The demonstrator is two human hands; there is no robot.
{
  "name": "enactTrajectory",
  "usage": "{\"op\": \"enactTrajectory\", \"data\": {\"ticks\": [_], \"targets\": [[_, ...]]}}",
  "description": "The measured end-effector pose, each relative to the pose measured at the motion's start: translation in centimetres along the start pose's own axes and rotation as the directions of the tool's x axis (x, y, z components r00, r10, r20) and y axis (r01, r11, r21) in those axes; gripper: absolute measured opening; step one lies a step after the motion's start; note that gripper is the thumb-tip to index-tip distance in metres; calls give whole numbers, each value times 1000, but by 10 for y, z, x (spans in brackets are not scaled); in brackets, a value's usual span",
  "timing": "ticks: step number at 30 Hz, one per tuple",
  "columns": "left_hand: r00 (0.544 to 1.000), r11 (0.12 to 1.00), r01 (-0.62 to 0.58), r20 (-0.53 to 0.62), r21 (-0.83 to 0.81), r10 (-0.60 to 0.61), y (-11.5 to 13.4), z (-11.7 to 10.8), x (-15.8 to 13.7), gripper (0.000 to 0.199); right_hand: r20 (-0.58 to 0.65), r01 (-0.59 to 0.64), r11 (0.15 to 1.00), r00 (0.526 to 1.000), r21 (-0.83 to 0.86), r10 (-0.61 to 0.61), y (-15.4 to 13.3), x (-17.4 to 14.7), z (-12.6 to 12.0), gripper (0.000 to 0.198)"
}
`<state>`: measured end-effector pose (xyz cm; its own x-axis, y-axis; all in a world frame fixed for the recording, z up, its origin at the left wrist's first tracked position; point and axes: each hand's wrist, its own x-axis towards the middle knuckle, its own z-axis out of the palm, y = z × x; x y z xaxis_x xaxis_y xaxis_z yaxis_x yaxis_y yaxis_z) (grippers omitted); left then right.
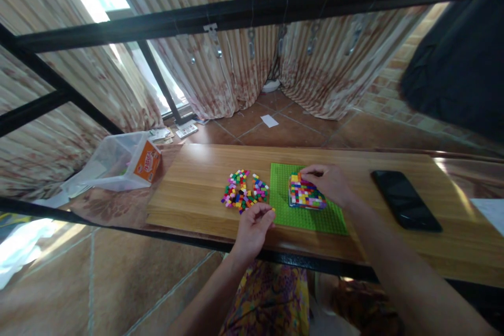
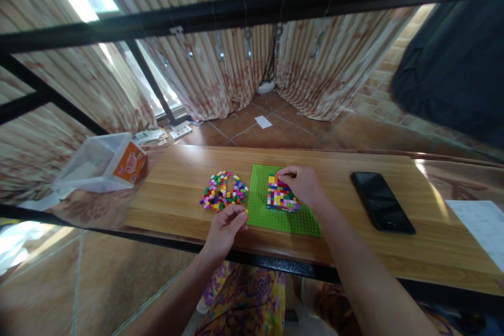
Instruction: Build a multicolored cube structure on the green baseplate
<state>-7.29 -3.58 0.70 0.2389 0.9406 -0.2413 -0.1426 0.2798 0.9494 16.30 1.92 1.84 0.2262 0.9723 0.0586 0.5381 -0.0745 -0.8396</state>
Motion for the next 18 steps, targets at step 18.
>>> {"op": "enactTrajectory", "data": {"ticks": [18], "targets": [[994,971,67,-70,-230,-86,25,10,-11,36,-143,121,989,984,89,-108,-49,-70,16,24]]}}
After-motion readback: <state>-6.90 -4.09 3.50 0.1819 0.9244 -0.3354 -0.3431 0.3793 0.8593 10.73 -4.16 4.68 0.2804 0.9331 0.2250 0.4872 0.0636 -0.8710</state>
